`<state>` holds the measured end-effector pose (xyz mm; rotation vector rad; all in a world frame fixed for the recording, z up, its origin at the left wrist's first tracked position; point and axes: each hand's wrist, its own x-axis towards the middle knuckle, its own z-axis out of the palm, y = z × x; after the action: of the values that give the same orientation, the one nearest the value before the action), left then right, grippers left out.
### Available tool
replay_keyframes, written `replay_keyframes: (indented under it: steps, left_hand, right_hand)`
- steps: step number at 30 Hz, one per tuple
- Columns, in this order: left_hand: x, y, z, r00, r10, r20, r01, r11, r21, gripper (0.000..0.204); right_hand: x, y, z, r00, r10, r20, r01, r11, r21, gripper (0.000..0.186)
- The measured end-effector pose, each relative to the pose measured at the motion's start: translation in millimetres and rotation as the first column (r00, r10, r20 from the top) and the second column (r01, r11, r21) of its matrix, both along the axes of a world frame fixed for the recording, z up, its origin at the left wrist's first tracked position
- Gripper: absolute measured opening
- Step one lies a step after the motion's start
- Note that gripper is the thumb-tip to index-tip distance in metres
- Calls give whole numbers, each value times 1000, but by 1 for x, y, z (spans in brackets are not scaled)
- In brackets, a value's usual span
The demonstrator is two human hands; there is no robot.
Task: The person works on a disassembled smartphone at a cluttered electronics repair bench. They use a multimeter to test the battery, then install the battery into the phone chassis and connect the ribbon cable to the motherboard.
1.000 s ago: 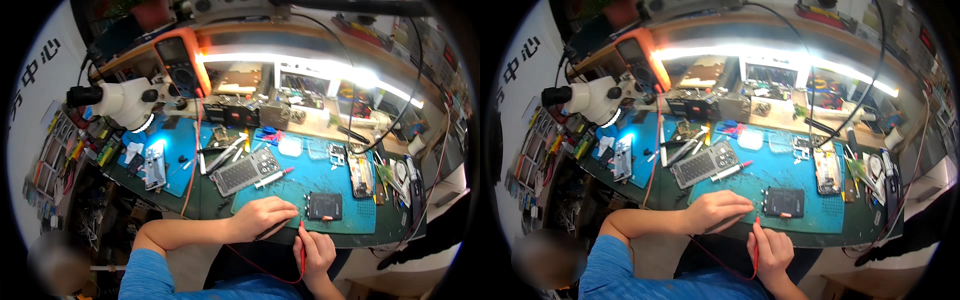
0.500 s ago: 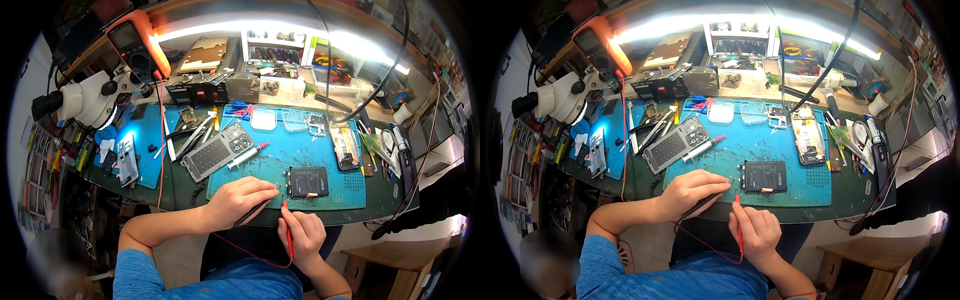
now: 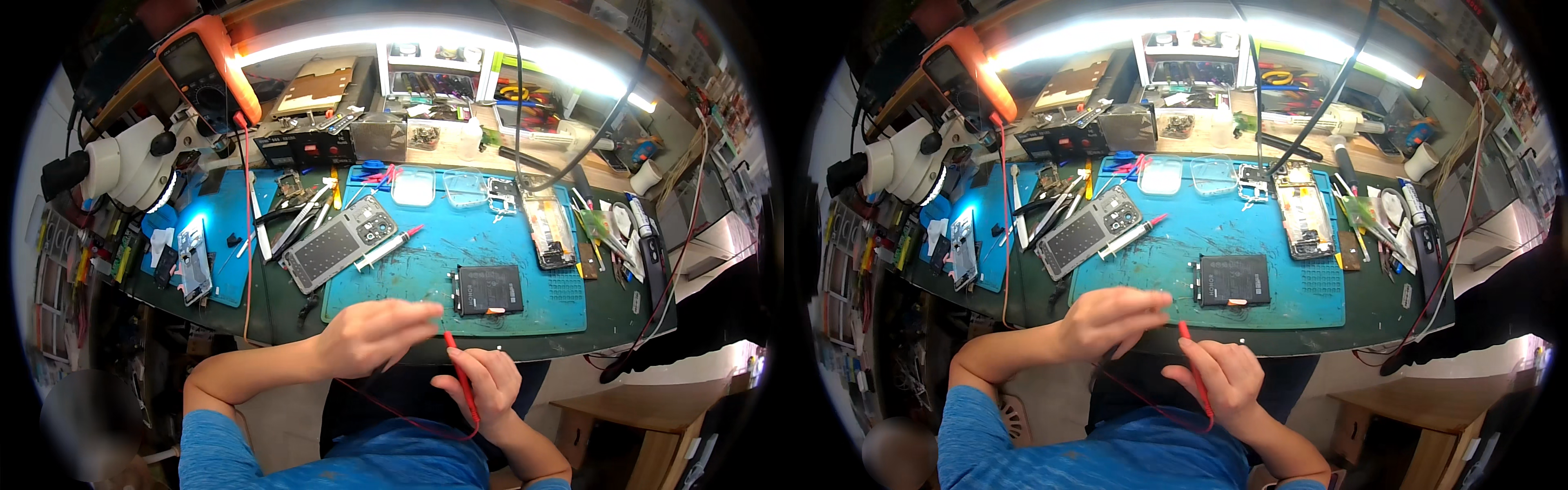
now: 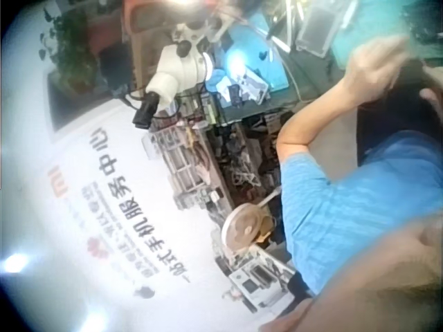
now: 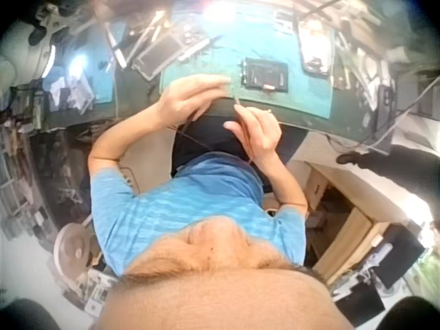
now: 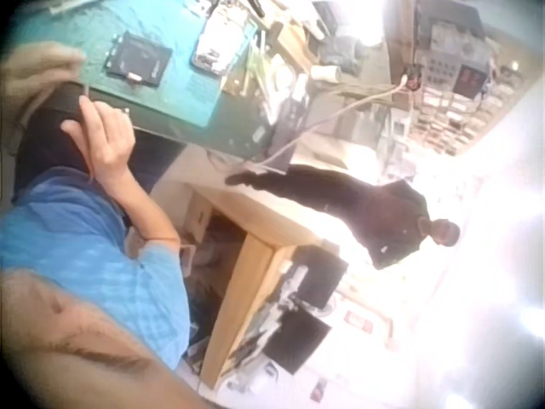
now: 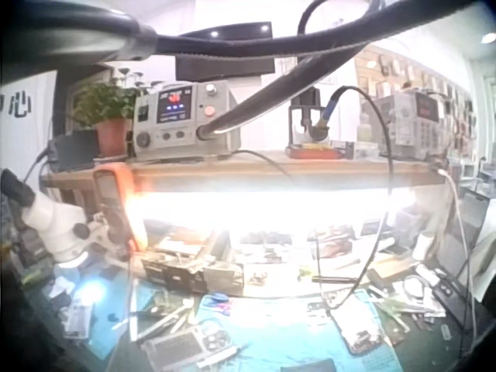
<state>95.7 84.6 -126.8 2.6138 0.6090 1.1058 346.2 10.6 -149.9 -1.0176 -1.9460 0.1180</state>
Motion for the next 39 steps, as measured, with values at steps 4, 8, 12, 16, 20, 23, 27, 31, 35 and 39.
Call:
replay_keyframes:
  steps: [4, 8, 12, 16, 20, 23, 27, 31, 35, 39]
  left_hand:
    - [7, -26, -4, 999, -53, 3, 49, 927, 372, 39]
    - [0, -56, -24, 994, -92, 63, 51, 880, 472, 25]
    - [-37, -80, -29, 998, -63, -17, 63, 851, 521, 15]
    - [-118, -126, -82, 929, 104, -354, 29, 936, 352, 23]
    - [-157, -166, -148, 803, 211, -557, -160, 977, 139, 38]
    - [-157, -174, -166, 746, 197, -636, -201, 977, 67, 41]
    - [-135, -164, -156, 756, 185, -628, -207, 978, 39, 36]
    - [-109, -142, -116, 889, 102, -446, -22, 983, 181, 31]
    - [-80, -89, -26, 973, 171, -153, -119, 946, 301, 27]
    - [-32, -62, 16, 946, 308, 101, -216, 832, -511, 34]
  right_hand:
    - [-16, -5, 7, 992, 52, -112, -56, 998, -39, 41]
    - [-23, -5, 22, 944, 326, -53, -328, 944, -36, 51]
    - [-8, 8, 47, 929, 330, 168, -339, 940, 25, 50]
    - [40, 62, 70, 930, 65, 362, -38, 996, -80, 50]
    - [59, 103, 71, 777, 195, 599, -86, 975, -207, 68]
    - [59, 109, 78, 724, 273, 633, -76, 944, -320, 71]
    - [58, 120, 88, 669, 327, 667, -186, 943, -276, 67]
    - [65, 123, 76, 716, 284, 638, -219, 959, -182, 68]
    - [75, 113, 72, 770, 159, 618, -154, 986, -62, 69]
    - [72, 96, 61, 826, 18, 563, -63, 996, 62, 69]
